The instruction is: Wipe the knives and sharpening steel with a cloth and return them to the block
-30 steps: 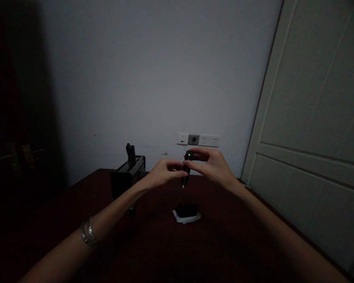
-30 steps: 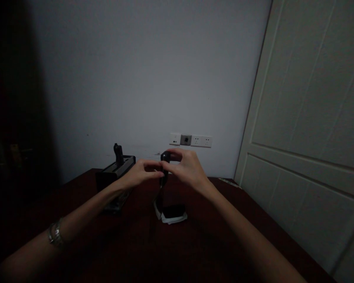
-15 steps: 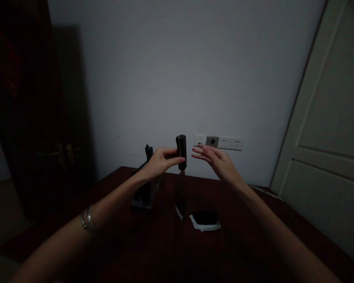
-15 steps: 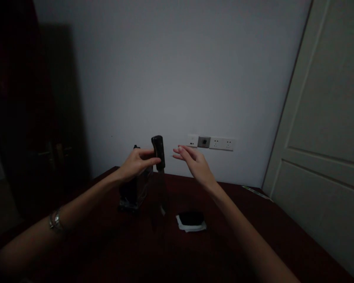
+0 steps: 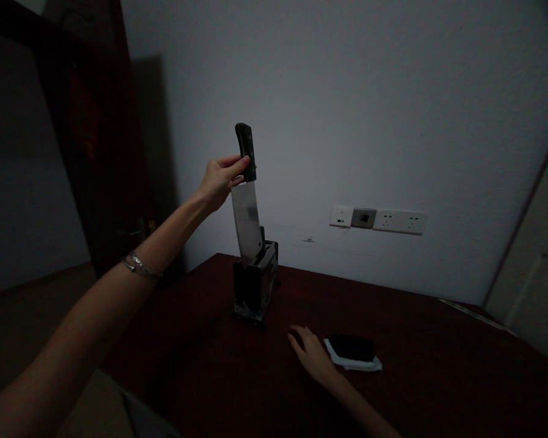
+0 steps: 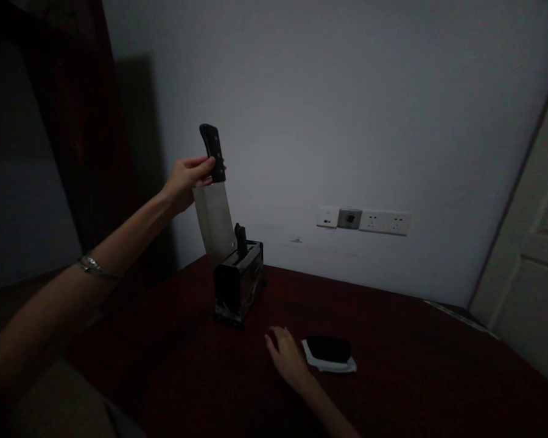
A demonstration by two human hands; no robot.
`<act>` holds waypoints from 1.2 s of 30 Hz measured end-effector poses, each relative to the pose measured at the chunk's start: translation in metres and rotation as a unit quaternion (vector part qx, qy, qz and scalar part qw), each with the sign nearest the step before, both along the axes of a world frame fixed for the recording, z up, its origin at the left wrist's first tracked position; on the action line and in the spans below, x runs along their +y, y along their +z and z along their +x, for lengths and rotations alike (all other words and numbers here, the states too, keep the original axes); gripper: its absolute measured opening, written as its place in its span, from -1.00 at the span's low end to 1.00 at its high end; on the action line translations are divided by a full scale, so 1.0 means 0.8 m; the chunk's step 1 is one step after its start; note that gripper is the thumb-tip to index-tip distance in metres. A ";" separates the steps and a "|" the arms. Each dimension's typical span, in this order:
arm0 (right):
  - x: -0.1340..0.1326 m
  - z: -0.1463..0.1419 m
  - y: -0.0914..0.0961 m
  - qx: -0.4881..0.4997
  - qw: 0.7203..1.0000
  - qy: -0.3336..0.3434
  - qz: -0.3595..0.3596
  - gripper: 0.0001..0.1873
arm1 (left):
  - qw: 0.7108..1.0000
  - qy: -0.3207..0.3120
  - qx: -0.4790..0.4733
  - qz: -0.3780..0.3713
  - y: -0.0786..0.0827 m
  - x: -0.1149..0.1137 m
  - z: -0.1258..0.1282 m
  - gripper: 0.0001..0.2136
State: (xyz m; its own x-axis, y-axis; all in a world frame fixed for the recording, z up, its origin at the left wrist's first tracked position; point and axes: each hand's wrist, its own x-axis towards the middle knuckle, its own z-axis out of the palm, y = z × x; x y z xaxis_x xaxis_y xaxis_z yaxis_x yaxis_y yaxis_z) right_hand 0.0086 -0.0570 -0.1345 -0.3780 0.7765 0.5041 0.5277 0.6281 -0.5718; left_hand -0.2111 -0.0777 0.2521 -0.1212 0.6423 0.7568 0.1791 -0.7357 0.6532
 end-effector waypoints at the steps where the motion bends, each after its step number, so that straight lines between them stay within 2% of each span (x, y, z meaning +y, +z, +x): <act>1: 0.001 -0.001 -0.010 -0.010 1.000 -0.001 0.015 -0.65 | 1.000 0.002 -0.002 0.001 0.000 0.007 -0.007 -0.72; 3: 0.004 -0.003 -0.024 -0.023 1.000 -0.001 0.021 -0.63 | 1.000 0.004 -0.010 0.002 -0.002 0.021 -0.021 -0.72; 5: 0.005 -0.003 -0.028 -0.031 0.999 -0.002 -0.006 -0.60 | 1.000 0.002 -0.019 0.001 -0.006 0.037 -0.034 -0.72; 10: 0.005 -0.003 -0.023 -0.034 0.997 0.002 -0.074 -0.53 | 0.999 -0.003 -0.030 -0.012 -0.016 0.071 -0.051 -0.72; 19: 0.007 -0.002 -0.023 -0.020 0.996 0.015 -0.084 -0.58 | 0.998 0.001 -0.052 -0.044 -0.038 0.113 -0.058 -0.68; 36: 0.013 -0.002 -0.029 -0.034 0.997 0.020 -0.068 -0.61 | 0.996 -0.002 -0.062 -0.071 -0.066 0.156 -0.077 -0.72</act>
State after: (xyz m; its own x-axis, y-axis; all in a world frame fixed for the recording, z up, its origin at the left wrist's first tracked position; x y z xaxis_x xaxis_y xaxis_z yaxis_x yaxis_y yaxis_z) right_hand 0.0073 -0.0465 -0.1575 -0.4392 0.8200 0.3670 0.5442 0.5678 -0.6176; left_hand -0.2727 0.0472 0.1993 -0.2043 0.7424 0.6381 0.0880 -0.6353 0.7673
